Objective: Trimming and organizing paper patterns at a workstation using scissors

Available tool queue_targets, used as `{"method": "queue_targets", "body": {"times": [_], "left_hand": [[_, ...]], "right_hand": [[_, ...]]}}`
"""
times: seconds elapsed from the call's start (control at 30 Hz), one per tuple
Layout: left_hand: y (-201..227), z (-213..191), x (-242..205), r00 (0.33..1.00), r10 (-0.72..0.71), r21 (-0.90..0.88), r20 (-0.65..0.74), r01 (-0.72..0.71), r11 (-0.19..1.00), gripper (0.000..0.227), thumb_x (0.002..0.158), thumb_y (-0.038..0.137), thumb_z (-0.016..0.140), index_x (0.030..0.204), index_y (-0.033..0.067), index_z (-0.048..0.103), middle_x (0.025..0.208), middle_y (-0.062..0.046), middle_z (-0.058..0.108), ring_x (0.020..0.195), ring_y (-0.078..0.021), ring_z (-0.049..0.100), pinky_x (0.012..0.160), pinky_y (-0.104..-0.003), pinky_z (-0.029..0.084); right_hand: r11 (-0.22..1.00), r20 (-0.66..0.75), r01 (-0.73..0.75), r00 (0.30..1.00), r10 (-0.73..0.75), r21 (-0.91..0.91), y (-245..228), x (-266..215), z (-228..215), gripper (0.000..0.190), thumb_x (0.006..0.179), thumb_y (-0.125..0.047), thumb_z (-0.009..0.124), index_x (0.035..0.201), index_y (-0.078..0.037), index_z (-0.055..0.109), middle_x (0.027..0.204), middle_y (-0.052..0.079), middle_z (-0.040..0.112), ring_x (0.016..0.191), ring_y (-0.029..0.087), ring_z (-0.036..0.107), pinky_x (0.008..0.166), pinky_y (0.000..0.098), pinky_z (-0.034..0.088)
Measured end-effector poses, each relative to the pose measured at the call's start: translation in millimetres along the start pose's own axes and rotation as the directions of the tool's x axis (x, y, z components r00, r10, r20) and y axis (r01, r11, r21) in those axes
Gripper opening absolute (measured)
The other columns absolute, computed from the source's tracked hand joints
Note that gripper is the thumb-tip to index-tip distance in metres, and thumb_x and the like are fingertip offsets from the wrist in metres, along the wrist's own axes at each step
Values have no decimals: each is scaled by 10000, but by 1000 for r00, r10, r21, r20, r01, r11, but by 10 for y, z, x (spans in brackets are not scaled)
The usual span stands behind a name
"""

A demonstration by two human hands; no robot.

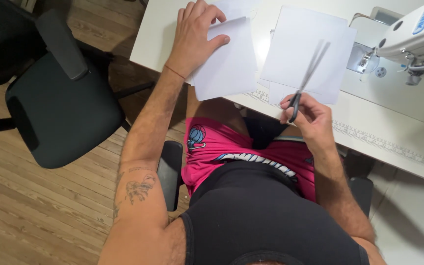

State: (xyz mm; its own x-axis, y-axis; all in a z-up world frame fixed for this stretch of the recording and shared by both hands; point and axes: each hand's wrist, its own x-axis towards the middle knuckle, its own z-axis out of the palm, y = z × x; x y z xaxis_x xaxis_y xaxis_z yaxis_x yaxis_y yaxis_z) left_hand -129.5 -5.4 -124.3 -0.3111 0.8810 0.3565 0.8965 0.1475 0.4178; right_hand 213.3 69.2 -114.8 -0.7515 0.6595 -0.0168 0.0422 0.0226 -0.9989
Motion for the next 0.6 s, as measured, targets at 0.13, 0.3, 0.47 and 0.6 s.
{"method": "queue_targets", "body": {"times": [0.13, 0.3, 0.47, 0.6], "left_hand": [[7, 46, -16, 985, 133, 140, -108, -118, 983, 298, 788, 231, 947, 992, 157, 742, 1018, 1, 598, 936, -219, 538, 811, -363, 414], [275, -163, -117, 990, 120, -14, -79, -121, 993, 143, 971, 148, 775, 979, 124, 635, 888, 30, 750, 727, -183, 628, 784, -380, 404], [700, -578, -78, 997, -5, -513, 79, 45, 858, 135, 1006, 207, 712, 998, 95, 786, 883, 33, 758, 595, -37, 492, 572, -216, 401], [747, -587, 253, 941, 117, -678, 318, 140, 722, 196, 1011, 130, 642, 1161, 60, 748, 1130, -58, 772, 1025, -120, 713, 895, -248, 556]], "right_hand": [[980, 128, -86, 990, 63, 179, -21, 61, 95, 176, 979, -170, 696, 1022, 0, 679, 1025, 111, 660, 724, 126, 638, 681, 222, 583], [979, 196, -134, 975, 103, 150, 2, 75, 115, 69, 973, -91, 673, 965, -23, 671, 1058, 121, 661, 702, 90, 613, 623, 182, 572], [969, 206, -171, 970, 133, 178, -29, 2, 24, 67, 971, -67, 670, 1019, -20, 674, 1095, 86, 666, 710, 57, 634, 627, 129, 597], [959, 28, -54, 998, 48, 279, 117, -172, -194, 241, 893, -158, 750, 1022, 29, 668, 1022, 110, 658, 594, 114, 553, 490, 180, 447]]}}
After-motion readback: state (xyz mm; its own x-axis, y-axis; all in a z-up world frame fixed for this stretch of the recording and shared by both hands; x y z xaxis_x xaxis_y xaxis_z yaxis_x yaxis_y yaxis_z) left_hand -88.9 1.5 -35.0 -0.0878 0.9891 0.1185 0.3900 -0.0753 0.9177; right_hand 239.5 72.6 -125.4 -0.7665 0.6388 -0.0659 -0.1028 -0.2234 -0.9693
